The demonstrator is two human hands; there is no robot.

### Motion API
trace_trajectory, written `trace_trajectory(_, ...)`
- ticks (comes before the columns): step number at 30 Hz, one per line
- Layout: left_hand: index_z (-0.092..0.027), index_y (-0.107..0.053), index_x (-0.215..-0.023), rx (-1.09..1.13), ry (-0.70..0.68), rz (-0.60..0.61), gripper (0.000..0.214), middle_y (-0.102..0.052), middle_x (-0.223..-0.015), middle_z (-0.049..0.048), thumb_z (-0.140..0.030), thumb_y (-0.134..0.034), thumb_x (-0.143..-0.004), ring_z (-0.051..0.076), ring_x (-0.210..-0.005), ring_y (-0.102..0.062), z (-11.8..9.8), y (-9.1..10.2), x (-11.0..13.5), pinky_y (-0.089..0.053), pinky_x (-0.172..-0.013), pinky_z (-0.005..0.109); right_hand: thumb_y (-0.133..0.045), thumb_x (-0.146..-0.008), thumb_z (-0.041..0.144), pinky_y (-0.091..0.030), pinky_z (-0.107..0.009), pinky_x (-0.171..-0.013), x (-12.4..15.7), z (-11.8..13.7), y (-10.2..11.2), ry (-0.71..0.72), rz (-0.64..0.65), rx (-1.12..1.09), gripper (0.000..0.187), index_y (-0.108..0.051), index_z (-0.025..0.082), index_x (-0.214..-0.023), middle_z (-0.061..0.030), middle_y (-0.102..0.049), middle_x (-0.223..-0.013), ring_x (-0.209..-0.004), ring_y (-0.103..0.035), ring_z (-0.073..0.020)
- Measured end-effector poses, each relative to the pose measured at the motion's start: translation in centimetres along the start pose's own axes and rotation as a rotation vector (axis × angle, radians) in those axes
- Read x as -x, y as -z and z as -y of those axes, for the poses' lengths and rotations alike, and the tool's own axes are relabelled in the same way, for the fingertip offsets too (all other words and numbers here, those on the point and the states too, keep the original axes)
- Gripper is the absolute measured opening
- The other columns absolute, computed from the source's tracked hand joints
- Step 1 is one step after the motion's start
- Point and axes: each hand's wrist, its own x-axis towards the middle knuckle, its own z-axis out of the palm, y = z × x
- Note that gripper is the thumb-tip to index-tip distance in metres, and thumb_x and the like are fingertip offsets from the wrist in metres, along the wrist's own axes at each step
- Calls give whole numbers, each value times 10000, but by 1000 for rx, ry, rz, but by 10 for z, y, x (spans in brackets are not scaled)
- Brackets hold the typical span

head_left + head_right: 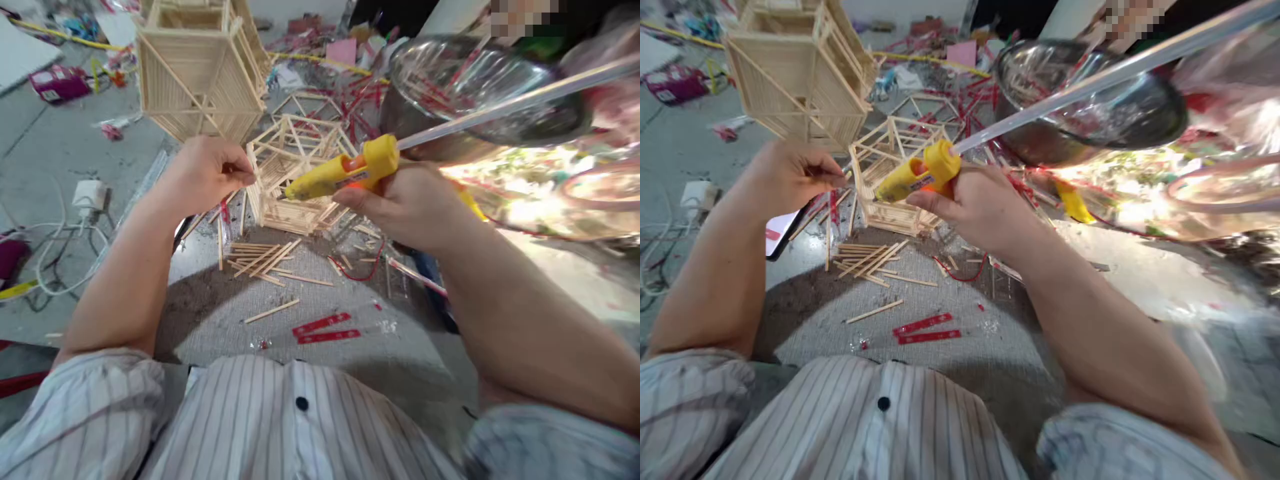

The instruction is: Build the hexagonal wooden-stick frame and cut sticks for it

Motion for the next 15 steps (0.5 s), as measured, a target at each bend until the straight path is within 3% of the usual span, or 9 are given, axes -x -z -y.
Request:
trace_trajectory(7,-222,-732,-840,-47,42,-47,242,-716,-760,18,-405,-592,-766,178,-731,-641,2,-3,-1,-472,-696,280,-533,-851,625,-455,-329,-686,5,-13,-3,45,-32,-110,485,-550,196,-625,-21,-509,-577,-708,-592,-199)
trace_trajectory(15,-233,-717,-792,-104,0,-50,231,-706,-739,19,-405,-563,-771,173,-702,-632,-7,-1,2,-465,-675,283,-603,-820,600,-449,-304,-657,5,-16,-5,70,-78,-215,445,-549,209,-615,-11,-491,-574,-689,-579,-175)
